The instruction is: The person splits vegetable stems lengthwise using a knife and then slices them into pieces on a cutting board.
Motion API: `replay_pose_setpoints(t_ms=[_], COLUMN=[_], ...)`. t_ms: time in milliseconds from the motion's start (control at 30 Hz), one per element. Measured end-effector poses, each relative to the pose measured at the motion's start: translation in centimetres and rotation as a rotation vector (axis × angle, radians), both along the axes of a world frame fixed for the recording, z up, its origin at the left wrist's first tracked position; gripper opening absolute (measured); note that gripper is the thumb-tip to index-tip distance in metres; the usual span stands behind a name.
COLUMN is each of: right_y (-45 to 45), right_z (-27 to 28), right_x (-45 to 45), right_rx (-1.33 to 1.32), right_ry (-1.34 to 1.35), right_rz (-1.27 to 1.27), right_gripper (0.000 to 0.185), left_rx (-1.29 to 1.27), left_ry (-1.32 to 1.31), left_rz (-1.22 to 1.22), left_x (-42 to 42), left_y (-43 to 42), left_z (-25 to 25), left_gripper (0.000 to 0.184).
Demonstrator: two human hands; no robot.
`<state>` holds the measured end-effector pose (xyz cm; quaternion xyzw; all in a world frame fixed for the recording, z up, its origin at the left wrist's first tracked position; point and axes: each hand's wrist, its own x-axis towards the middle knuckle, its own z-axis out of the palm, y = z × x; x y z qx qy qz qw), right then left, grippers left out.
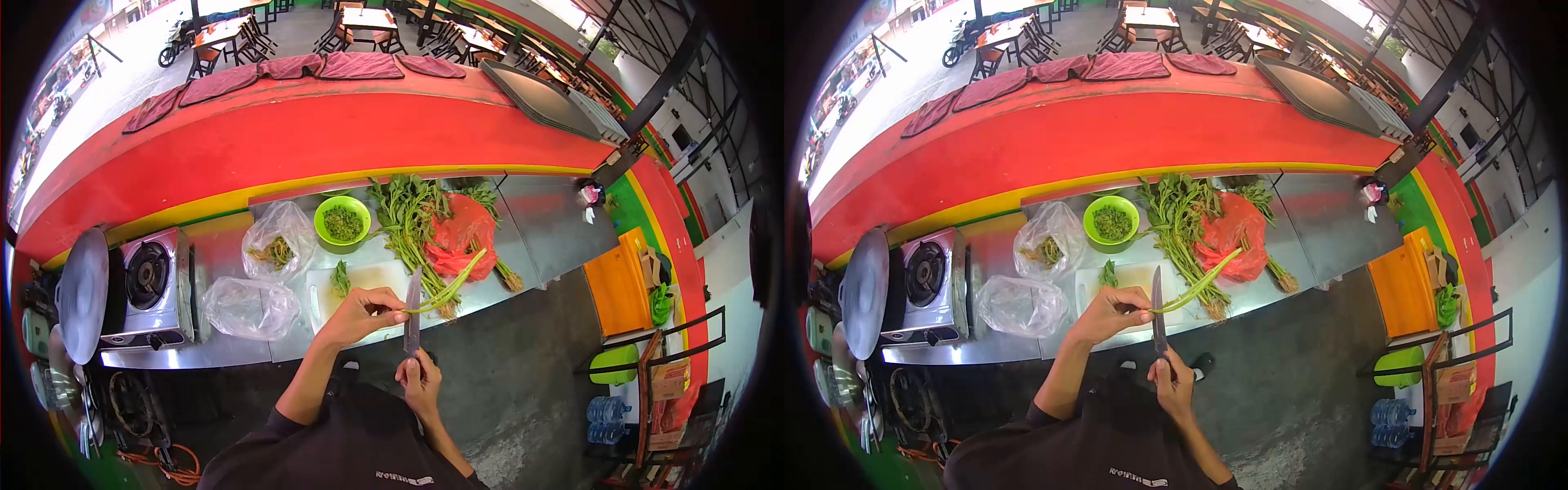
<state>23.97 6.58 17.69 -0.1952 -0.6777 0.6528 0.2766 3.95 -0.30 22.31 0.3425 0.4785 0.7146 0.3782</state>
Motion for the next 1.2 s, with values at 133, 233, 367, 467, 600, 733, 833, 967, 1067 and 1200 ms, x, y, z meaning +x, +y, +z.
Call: replay_pose_setpoints(t_ms=[133, 233, 367, 467, 600, 733, 833, 967, 1067, 1200], right_y=[0.0, -0.1, -0.2, -0.1, 0.0, 0.0, -0.1, -0.1, 0.1, 0.0], right_z=[-0.3, -0.3, -0.3, -0.4, -0.6, -0.7, -0.8, -0.8, -0.9, -1.0], right_x=[0.0, -0.1, 0.0, 0.0, 0.2, 0.4, 0.4, 0.5, 0.5, 0.6], right_rx=[0.001, -0.032, -0.030, -0.034, -0.061, -0.084, -0.071, -0.071, -0.047, -0.065], right_ry=[0.001, -0.015, -0.041, -0.022, -0.019, -0.022, -0.025, -0.045, -0.063, -0.064], right_rz=[0.033, 0.037, 0.041, 0.058, 0.067, 0.092, 0.110, 0.126, 0.134, 0.144], right_gripper=[0.037, 0.037, 0.037, 0.037, 0.036, 0.037, 0.038, 0.037, 0.037, 0.037], left_rx=[-0.068, -0.087, -0.081, -0.069, -0.047, -0.017, 0.008, -0.003, -0.003, 0.011], left_ry=[-0.087, -0.162, -0.195, -0.204, -0.182, -0.213, -0.217, -0.172, -0.147, -0.197], left_rz=[-0.001, -0.001, -0.001, -0.006, -0.024, -0.033, -0.033, -0.025, -0.024, 0.001], left_x=[-0.1, -0.1, -0.2, -0.2, -0.3, -0.5, -0.8, -1.1, -1.3, -1.2], left_y=[-0.2, -0.3, -0.3, -0.2, 0.0, 0.2, 0.2, 0.1, 0.1, 0.2], left_z=[-0.2, -0.2, -0.2, 0.1, 0.0, 0.1, 0.3, 0.6, 0.3, 0.9], left_gripper=[0.012, 0.010, 0.009, 0.009, 0.009, 0.006, 0.005, 0.005, 0.005, 0.004])
